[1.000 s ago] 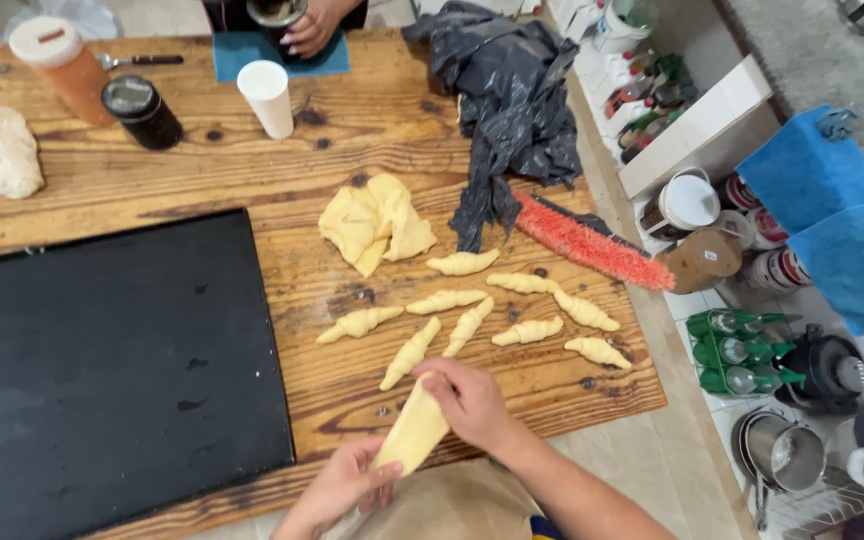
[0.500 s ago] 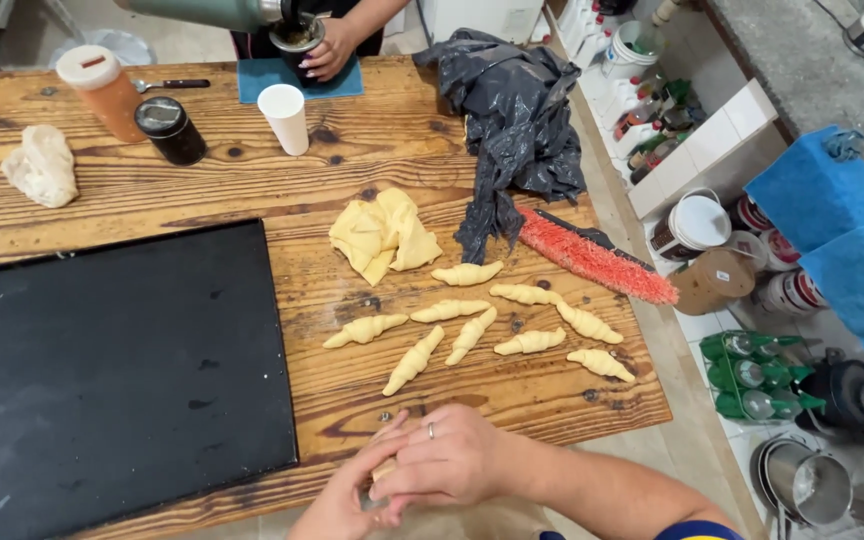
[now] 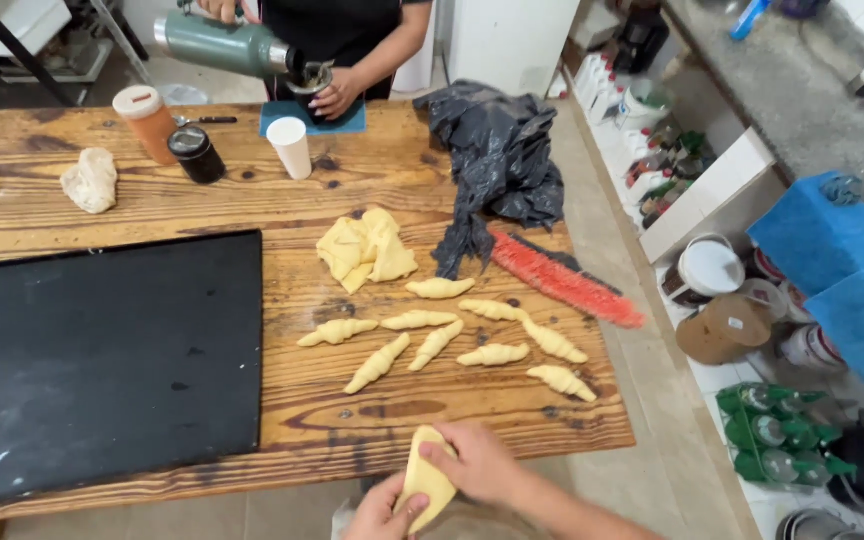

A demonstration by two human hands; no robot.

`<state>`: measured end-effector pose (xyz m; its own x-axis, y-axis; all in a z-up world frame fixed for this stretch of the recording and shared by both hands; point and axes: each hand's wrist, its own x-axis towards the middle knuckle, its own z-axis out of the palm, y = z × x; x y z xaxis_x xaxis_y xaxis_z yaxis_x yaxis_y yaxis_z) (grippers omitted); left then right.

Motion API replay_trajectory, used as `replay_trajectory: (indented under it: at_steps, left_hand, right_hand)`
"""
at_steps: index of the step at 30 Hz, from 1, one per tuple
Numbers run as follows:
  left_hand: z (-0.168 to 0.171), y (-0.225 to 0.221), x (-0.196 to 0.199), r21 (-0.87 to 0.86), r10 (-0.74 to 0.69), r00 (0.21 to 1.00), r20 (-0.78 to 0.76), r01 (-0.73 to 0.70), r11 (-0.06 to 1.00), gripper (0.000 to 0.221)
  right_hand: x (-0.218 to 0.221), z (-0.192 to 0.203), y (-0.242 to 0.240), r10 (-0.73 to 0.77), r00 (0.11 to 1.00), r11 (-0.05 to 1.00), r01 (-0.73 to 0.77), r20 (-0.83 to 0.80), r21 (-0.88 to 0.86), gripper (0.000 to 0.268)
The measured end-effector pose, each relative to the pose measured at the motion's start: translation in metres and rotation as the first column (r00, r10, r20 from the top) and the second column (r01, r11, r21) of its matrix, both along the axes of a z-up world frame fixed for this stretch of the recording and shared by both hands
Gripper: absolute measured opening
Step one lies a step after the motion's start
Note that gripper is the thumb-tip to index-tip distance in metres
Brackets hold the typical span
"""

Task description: Rolling triangular pieces of dough into croissant shapes on a wooden workbench in a bakery.

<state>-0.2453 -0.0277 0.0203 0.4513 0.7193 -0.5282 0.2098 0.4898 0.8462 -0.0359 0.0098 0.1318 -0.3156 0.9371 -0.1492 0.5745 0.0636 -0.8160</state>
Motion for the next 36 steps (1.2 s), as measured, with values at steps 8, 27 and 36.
replay_trajectory:
  at_steps: [8, 27, 36]
  left_hand:
    - [0.002, -0.044, 0.04, -0.058, -0.142, 0.982, -0.124, 0.135, 0.989, 0.043]
    - [-0.03, -0.087, 0.043, 0.056, 0.074, 0.997, -0.012, -0.073, 0.996, 0.028]
    - [-0.018, 0.055, 0.049, 0.674, 0.159, 0.861, -0.483, 0.249, 0.695, 0.019]
  right_hand:
    - [0.062, -0.009, -0.066, -0.17, 0.985, 0.933, 0.164, -0.009, 0.319, 0.039]
    - [0.133, 0.024, -0.087, -0.028, 0.986, 0.805, 0.119, -0.163, 0.581, 0.036]
    - [0.154, -0.037, -0.072, 0.059, 0.942, 0.635, -0.29, 0.329, 0.716, 0.027]
